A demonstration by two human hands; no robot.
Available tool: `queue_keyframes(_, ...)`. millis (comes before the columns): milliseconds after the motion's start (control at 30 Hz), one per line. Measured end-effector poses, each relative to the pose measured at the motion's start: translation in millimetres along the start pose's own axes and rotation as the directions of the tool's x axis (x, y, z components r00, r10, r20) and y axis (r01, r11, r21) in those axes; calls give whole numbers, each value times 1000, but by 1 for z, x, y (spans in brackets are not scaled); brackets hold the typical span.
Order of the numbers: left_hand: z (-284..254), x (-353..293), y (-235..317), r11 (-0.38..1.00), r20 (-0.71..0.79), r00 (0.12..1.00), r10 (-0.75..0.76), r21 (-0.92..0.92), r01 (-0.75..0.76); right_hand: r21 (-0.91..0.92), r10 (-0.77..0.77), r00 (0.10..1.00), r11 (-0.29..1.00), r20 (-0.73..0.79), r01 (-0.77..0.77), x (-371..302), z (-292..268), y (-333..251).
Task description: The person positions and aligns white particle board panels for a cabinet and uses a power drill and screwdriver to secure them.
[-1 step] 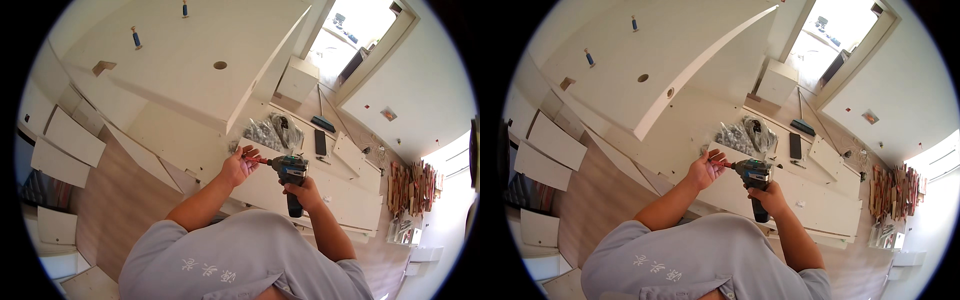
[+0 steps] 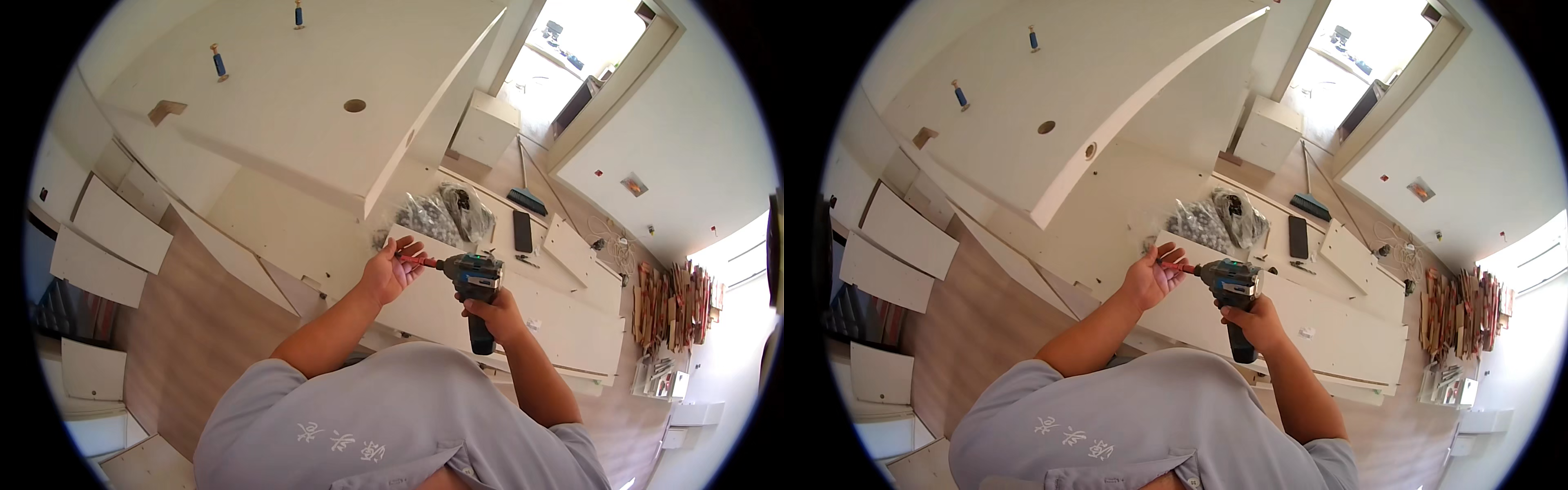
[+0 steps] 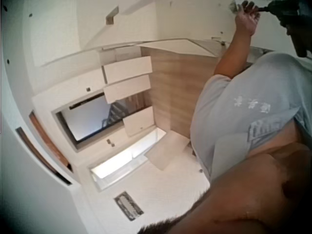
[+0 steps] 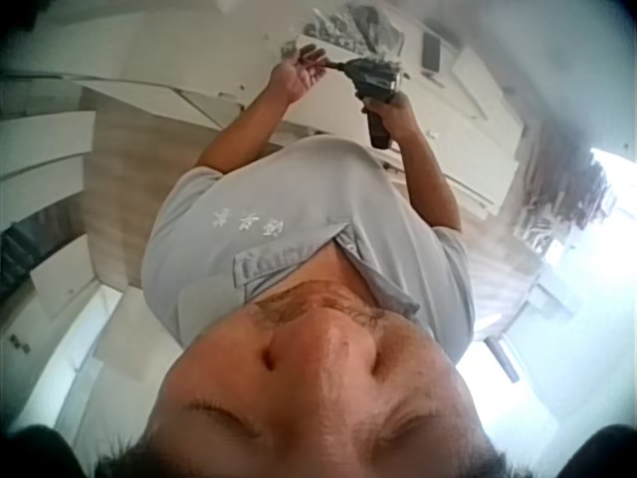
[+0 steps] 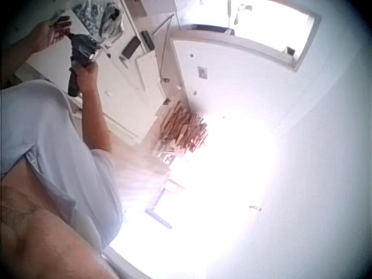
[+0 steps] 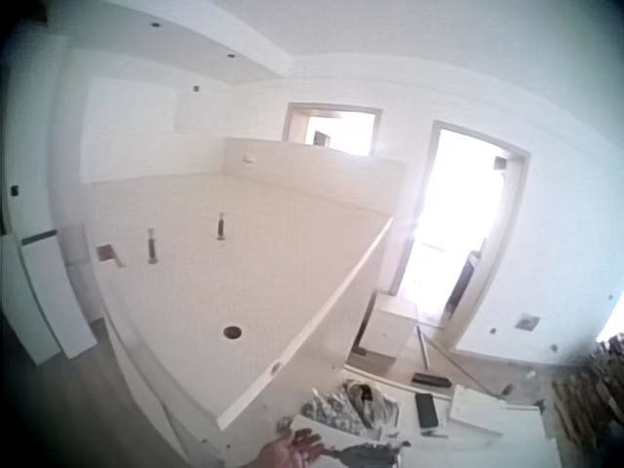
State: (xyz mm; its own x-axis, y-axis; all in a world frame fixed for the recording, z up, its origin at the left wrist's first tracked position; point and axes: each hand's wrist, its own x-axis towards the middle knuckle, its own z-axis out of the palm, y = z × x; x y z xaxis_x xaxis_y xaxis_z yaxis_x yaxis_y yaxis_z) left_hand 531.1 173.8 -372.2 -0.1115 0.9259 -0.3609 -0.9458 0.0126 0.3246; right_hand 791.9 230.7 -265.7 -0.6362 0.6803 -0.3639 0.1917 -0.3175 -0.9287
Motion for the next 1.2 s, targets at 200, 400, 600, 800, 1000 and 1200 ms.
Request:
queue_keyframes(200,3,6,-6,996,-33,999,7,-93,-10,57,-40,997,997,-63,44,-7,-2,6)
queue_keyframes(400,11,3,-17,984,14,1000,-20,-179,22,51,4,995,999,-98,1,-10,-4,6)
queue_keyframes(600,4,3,-27,977,65,993,-98,-181,108,114,63,994,992,-88,-53,-7,-5,15)
queue_keyframes(800,-11,-8,-29,862,67,975,-212,484,154,127,93,993,988,-79,-83,12,-3,29)
queue_keyframes(1000,-61,-7,-6,77,115,858,501,981,-176,-194,28,988,979,-150,-58,61,-2,31)
queue_keyframes(1200,-101,67,8,282,-95,862,498,958,-57,-555,11,988,827,-154,-96,96,6,8)
